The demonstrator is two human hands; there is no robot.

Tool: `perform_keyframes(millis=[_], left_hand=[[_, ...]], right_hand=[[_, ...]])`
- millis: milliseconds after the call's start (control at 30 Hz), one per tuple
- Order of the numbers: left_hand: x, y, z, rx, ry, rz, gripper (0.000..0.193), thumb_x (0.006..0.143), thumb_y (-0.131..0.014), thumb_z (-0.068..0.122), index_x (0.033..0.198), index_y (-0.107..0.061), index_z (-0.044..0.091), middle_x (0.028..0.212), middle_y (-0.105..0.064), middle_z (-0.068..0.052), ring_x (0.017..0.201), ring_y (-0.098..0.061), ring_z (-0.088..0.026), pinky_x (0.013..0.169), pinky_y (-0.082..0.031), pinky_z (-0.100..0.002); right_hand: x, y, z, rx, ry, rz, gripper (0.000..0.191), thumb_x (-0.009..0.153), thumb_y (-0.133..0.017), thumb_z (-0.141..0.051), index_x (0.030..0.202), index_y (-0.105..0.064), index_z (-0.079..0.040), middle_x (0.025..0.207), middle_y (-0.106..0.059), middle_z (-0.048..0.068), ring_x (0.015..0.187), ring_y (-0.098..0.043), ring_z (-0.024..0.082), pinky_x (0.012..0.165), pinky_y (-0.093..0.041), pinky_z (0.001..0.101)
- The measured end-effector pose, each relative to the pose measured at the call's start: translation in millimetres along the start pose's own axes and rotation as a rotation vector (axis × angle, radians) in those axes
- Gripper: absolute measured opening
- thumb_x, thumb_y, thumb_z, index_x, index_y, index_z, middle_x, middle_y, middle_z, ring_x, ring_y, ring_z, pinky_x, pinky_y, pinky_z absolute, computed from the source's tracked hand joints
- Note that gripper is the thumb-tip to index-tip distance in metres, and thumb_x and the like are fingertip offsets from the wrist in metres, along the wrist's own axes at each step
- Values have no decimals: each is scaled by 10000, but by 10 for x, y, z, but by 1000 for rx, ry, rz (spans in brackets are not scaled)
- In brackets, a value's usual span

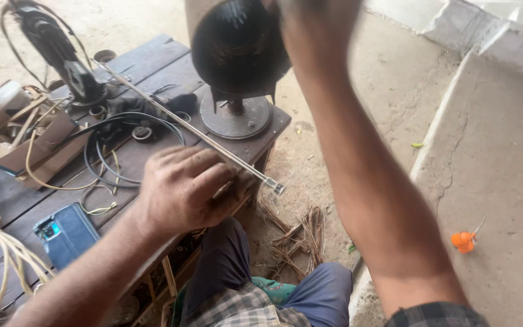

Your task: The person uses pliers to pull and adjust copper windings inside a cylindrical metal housing mounted on a wooden table. They repeatedly reach into the housing, grip the wires, and pull them outward while occasionally rotating the housing to access different sections.

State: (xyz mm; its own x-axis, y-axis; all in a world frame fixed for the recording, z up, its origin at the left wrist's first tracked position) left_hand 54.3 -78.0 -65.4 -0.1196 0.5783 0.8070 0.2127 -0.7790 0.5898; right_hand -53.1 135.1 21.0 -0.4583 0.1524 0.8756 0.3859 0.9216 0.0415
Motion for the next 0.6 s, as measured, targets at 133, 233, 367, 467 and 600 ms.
perform_keyframes(millis=[133, 233, 367, 467, 600], left_hand=[[-283, -31, -207, -359, 345, 51, 200, 995, -700, 232, 876, -735, 75, 740, -717, -50, 613, -715, -125, 528, -587, -273], [-325, -142, -339, -549, 579, 48, 233, 984, -712, 262, 951, -757, 36, 808, -755, -73, 684, -751, -140, 576, -601, -273], [-229, -396, -326, -789, 749, 50, 386, 974, -727, 326, 1155, -728, -14, 977, -793, -103, 835, -752, -139, 707, -605, -273], [-129, -584, -284, -875, 811, 17, 507, 935, -744, 362, 1223, -687, -51, 927, -782, -138, 814, -730, -160, 699, -592, -293], [-40, -736, -310, -1086, 900, 17, 515, 930, -739, 402, 1147, -700, -63, 944, -785, -141, 889, -778, -160, 792, -655, -307]], right_hand=[[-885, 591, -439, -13, 125, 52, 140, 1178, -594, -157, 1104, -593, -38, 803, -587, 47, 591, -603, 116, 535, -571, 306], [-1676, 627, -483, 127, -83, 0, 69, 1128, -625, -106, 1061, -621, -91, 767, -601, 9, 613, -627, 105, 578, -561, 307], [-2599, 482, -528, 184, -491, -27, 363, 1020, -685, -360, 1085, -655, -5, 820, -682, 61, 536, -638, 76, 418, -570, 242], [-2940, 327, -519, 325, -674, -107, 343, 988, -715, -323, 1024, -716, 18, 689, -701, 65, 467, -666, 95, 352, -557, 247], [-2982, 247, -547, 405, -783, -154, 328, 1002, -733, -294, 1047, -708, 31, 721, -645, 52, 504, -603, 99, 411, -527, 273]])
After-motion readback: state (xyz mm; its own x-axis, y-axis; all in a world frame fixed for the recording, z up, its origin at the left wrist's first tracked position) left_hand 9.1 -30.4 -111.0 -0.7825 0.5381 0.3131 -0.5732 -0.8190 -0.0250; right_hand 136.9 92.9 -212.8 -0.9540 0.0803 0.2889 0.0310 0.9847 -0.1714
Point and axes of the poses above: each hand's wrist, its own x-axis towards the middle knuckle, its own y-axis out of the back of the hand, z = x × y, the point moved 7 cm from there along x, towards the middle knuckle
